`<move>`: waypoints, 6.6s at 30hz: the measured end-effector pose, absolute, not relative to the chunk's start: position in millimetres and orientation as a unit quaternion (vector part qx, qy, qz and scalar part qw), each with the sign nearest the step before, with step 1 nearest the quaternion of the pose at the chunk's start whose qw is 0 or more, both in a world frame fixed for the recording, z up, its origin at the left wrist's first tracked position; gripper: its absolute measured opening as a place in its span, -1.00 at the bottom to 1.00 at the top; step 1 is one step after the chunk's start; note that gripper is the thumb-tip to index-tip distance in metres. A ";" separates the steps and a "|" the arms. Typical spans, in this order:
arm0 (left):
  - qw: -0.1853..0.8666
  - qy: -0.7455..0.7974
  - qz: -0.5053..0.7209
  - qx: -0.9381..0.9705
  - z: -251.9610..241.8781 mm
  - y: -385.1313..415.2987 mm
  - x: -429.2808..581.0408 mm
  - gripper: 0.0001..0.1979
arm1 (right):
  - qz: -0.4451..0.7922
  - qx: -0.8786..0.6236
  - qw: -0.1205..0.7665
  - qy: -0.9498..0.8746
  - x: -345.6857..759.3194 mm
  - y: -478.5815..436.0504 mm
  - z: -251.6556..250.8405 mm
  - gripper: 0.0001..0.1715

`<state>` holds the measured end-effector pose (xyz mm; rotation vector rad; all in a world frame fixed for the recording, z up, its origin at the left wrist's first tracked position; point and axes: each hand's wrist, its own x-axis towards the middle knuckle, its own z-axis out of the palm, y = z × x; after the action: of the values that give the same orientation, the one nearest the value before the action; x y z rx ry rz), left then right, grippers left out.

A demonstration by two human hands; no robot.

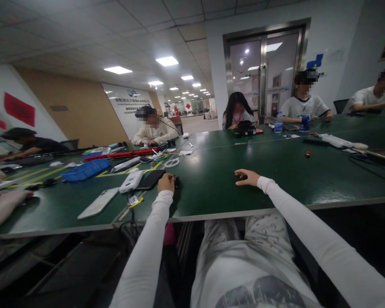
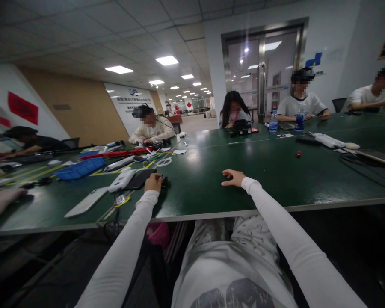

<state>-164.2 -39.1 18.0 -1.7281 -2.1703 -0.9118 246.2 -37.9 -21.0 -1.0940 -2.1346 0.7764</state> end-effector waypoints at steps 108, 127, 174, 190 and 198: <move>0.021 -0.613 -0.265 -0.744 16.4 -36.7 -45.9 -0.77 | 0.255 -0.435 0.301 -0.809 247.8 -39.4 -16.3 -0.44; 0.147 -0.779 -0.299 -0.532 21.0 -60.6 -206.4 -0.84 | 0.305 -0.433 0.296 -0.795 247.1 -39.4 -19.3 -0.41; -0.044 -0.565 -0.341 -0.750 -10.7 -34.2 -24.9 -0.82 | 0.246 -0.425 0.287 -0.822 246.1 -41.8 -18.0 -0.15; -0.175 -0.474 -0.394 -0.768 -8.6 -30.3 63.4 -0.81 | 0.244 -0.432 0.302 -0.814 246.1 -40.3 -12.0 -0.31; -0.062 -0.583 -0.639 -0.499 16.1 -28.4 32.4 -0.67 | 0.247 -0.427 0.301 -0.816 246.1 -38.8 -13.0 -0.32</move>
<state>32.4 -28.4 16.1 -1.6329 -1.9067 -2.0900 246.1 -38.8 -13.0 -1.1341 -2.1642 0.6553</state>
